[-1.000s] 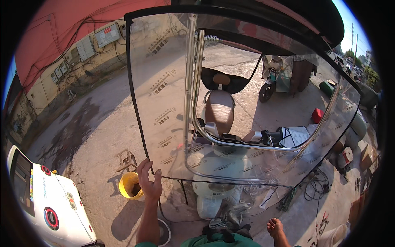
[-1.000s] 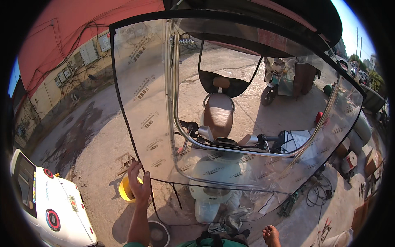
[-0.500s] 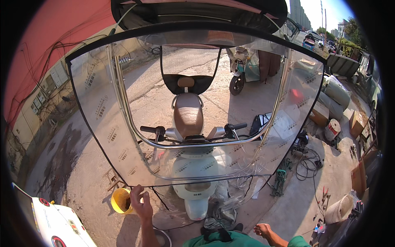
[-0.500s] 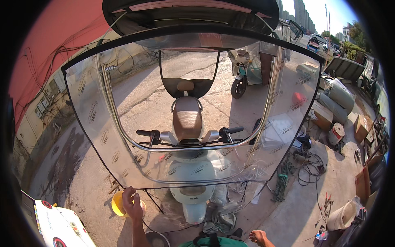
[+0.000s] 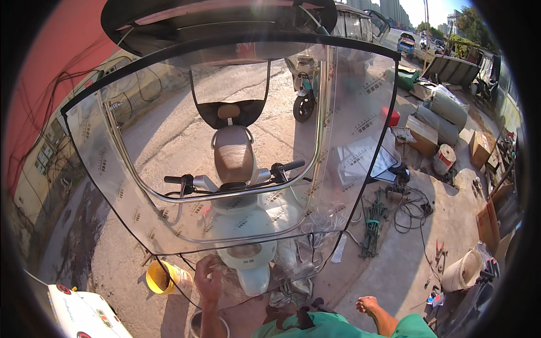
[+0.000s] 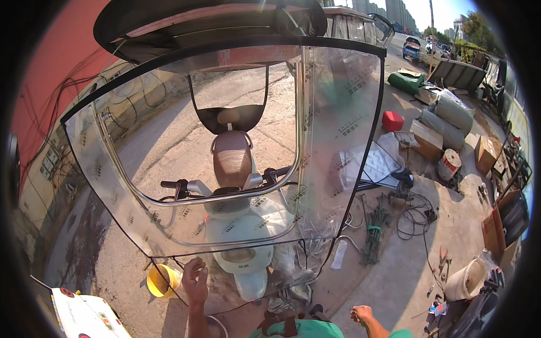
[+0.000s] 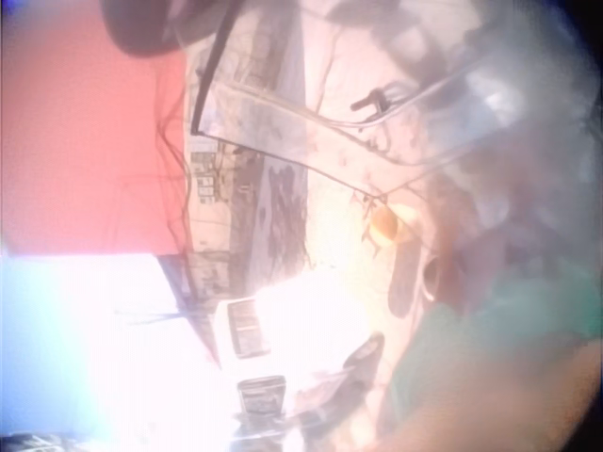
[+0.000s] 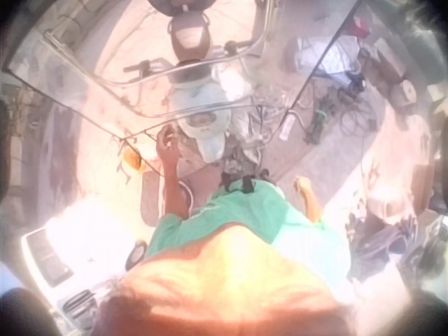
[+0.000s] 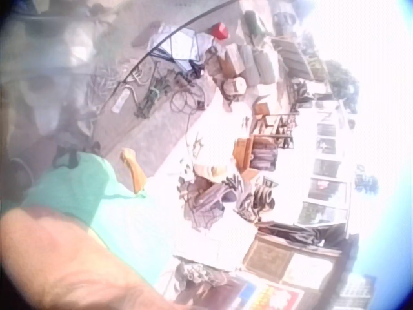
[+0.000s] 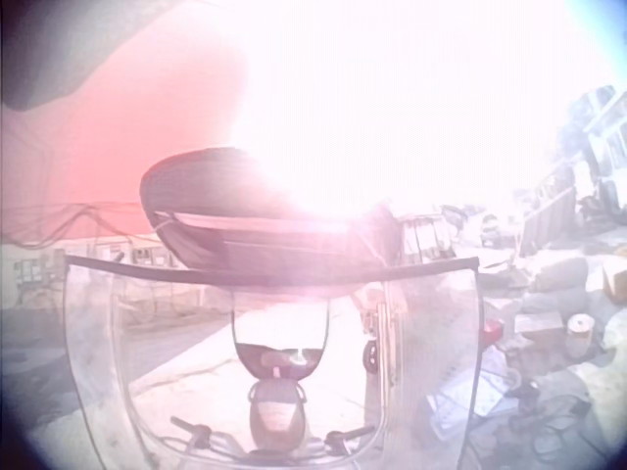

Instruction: The person removes a pink canopy from a scooter, then installs a transparent plastic windshield onto the scooter's frame by hand, aligning and securing it along the top and sides. The person also handles metal hooks and other parts on the ground.

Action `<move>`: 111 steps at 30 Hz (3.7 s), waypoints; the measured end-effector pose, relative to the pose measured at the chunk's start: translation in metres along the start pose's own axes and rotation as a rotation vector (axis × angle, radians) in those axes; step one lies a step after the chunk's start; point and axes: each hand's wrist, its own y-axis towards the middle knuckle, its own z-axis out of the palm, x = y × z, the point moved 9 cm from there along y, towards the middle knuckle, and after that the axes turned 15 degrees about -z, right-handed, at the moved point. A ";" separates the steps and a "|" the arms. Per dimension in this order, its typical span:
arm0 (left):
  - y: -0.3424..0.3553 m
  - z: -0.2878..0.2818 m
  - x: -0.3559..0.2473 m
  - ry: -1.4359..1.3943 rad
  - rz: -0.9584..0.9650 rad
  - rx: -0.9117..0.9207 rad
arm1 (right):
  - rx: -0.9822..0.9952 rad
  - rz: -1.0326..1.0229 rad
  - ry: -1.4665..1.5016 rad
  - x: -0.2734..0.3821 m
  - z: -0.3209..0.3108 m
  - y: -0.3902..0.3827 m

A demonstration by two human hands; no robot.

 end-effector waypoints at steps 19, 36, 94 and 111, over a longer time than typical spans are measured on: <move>-0.004 0.101 0.056 0.223 -0.154 0.640 | -0.026 0.035 0.067 -0.072 0.065 -0.058; -0.018 0.100 0.112 0.335 -0.117 0.851 | -0.033 -0.070 0.156 -0.071 0.132 -0.065; -0.021 0.056 0.227 0.207 -0.548 0.152 | 0.575 -1.008 -0.098 0.500 0.149 -0.028; -0.168 0.238 0.151 0.338 -0.690 0.358 | 0.971 -1.197 -0.292 0.530 0.187 0.005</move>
